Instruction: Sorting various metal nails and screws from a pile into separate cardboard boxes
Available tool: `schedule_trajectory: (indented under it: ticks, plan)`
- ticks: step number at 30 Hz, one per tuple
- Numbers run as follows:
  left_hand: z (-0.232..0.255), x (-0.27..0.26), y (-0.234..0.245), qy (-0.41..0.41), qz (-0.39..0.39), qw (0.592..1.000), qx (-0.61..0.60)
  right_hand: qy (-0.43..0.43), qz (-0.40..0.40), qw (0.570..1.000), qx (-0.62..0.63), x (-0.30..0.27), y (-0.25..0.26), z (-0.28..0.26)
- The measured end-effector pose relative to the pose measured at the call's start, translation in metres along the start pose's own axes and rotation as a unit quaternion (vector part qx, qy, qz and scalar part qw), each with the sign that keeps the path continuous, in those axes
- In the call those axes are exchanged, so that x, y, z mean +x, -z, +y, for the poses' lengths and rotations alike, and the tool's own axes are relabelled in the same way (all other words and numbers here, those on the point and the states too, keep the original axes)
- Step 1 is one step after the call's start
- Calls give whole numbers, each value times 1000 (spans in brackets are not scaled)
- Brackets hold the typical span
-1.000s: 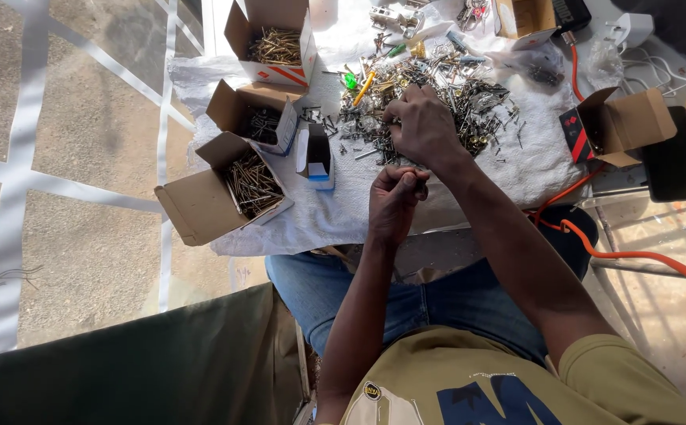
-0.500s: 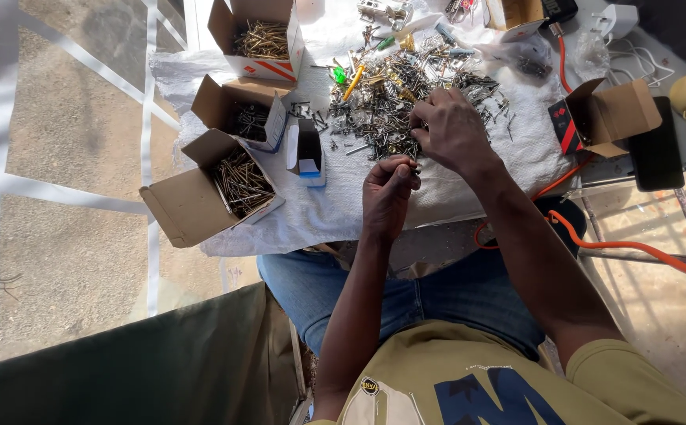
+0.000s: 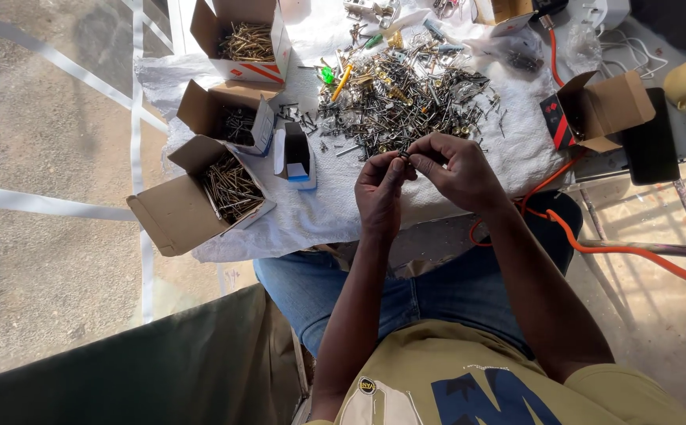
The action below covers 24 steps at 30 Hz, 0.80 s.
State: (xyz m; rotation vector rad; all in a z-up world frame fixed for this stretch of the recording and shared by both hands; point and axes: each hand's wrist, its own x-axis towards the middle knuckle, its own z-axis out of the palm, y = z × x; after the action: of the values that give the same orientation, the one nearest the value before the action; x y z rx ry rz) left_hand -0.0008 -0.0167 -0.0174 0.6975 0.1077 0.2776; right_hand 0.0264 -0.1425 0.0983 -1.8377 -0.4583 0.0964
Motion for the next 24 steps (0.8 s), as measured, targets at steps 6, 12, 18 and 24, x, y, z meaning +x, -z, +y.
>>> schedule_trajectory:
  ticks: [6, 12, 18, 24]
  plan:
    - [-6, -1, -1, -22, 16, 999, 41, 28, 50, 998, -40, -10, -2, -6]
    - [-12, 3, 3, -49, 22, 997, 48, 67, 76, 984, -146, -21, -10, -19]
    - [-8, 3, 1, -49, 17, 998, 33, 118, 96, 963, -223, -23, -23, -15]
    - [-1, -1, -5, -50, 23, 998, 20, 100, 79, 966, -225, -27, -32, -8]
